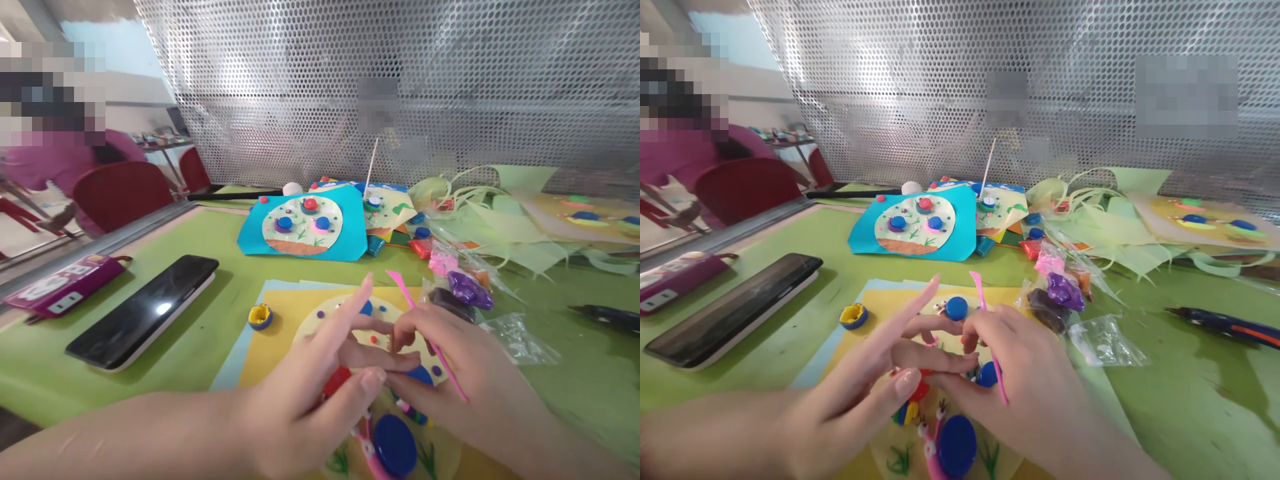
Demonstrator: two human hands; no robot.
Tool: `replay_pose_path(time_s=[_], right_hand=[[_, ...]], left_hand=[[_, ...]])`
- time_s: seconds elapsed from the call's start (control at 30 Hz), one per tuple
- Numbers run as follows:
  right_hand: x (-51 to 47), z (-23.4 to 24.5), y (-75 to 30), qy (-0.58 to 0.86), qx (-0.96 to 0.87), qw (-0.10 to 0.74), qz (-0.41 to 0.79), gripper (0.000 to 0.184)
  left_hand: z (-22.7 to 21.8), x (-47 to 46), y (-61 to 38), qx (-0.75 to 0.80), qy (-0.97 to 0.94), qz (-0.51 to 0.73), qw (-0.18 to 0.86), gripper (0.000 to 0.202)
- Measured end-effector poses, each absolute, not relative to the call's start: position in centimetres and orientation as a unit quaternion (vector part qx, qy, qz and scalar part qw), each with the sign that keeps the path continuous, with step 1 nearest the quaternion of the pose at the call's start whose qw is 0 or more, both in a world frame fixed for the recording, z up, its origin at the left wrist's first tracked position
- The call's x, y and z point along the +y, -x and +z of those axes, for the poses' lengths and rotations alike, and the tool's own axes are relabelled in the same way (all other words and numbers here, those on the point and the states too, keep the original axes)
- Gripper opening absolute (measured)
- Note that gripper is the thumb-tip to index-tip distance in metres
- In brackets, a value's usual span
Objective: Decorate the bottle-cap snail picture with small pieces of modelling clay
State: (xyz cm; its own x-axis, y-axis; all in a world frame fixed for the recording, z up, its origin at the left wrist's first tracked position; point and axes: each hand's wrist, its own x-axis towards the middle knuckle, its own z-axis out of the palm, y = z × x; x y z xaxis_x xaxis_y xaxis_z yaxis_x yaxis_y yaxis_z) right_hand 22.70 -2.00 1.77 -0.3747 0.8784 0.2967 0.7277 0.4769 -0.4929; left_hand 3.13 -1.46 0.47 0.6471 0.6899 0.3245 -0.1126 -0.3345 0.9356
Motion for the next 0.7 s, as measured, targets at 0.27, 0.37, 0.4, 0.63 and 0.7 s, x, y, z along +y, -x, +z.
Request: replay_pose_path(time_s=[0.27, 0.37, 0.4, 0.63, 0.7], right_hand=[[-2.1, 1.75, -22.62, 0.538, -0.798, 0.225, 0.151, 0.014], [-2.13, 2.07, -22.32, 0.556, -0.788, 0.222, 0.144, 0.014], [-2.11, 2.17, -22.28, 0.563, -0.783, 0.224, 0.14, 0.015], [-2.1, 2.39, -22.03, 0.563, -0.782, 0.23, 0.138, 0.017], [-2.14, 2.32, -22.05, 0.558, -0.784, 0.231, 0.146, 0.018]], left_hand=[[0.26, -1.44, -3.58, 0.225, -0.723, 0.386, 0.527, 0.049], [0.14, -1.33, -3.45, 0.226, -0.762, 0.37, 0.481, 0.053], [0.18, -1.29, -3.37, 0.23, -0.764, 0.366, 0.48, 0.054], [0.81, -1.42, -3.32, 0.212, -0.77, 0.359, 0.483, 0.053], [0.85, -1.55, -3.28, 0.186, -0.776, 0.355, 0.487, 0.053]])
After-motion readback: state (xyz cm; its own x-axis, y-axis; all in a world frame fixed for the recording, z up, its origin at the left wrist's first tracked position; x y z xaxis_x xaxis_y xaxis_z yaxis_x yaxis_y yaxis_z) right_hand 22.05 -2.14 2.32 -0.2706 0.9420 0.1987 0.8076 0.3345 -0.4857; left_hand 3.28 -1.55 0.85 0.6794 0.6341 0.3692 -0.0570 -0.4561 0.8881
